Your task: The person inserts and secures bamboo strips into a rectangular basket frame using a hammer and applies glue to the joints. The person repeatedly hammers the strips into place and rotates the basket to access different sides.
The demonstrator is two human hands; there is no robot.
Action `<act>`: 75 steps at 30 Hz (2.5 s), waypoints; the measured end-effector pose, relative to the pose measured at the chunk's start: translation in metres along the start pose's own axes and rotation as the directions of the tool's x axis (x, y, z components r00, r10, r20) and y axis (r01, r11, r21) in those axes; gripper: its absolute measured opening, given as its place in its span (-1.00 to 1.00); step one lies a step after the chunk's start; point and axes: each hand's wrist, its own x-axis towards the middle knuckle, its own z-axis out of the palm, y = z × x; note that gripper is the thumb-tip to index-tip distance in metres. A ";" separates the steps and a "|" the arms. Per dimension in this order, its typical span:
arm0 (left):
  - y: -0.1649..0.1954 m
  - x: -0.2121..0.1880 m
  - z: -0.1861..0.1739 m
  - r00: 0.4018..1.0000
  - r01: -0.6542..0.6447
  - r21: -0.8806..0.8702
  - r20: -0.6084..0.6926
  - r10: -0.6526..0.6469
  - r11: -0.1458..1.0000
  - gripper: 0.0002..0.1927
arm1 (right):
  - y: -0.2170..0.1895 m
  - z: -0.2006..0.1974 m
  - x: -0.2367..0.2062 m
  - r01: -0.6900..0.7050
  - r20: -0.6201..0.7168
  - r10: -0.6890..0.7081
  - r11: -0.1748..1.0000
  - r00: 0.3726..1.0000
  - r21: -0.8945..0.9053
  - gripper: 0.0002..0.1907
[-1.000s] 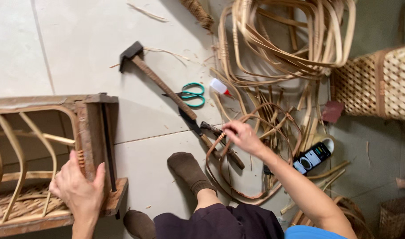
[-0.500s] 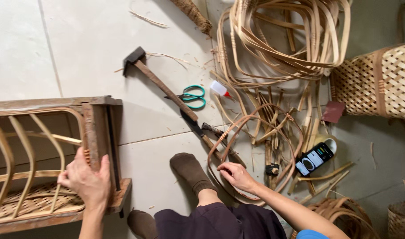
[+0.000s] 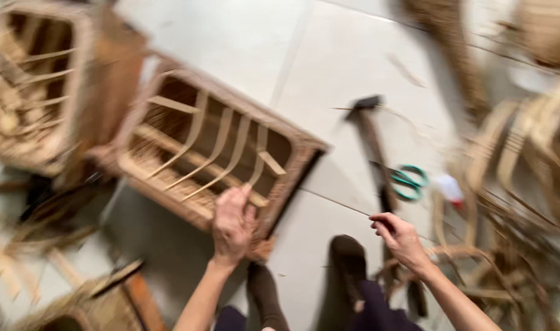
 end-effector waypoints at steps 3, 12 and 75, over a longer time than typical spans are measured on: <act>-0.058 0.018 -0.051 0.955 0.189 0.121 -0.253 -0.153 0.975 -0.63 | -0.032 0.030 0.031 -0.050 0.193 0.032 0.995 0.981 0.091 -0.67; -0.232 0.141 -0.129 0.866 0.443 0.488 -0.015 -0.500 0.752 -0.03 | -0.127 0.135 0.105 -0.335 0.493 0.120 0.865 0.861 0.375 -0.51; -0.211 -0.122 -0.055 0.995 -0.075 0.338 -0.031 0.091 0.938 -0.54 | -0.070 0.029 0.146 0.595 0.328 -0.781 0.069 0.532 -0.801 -0.44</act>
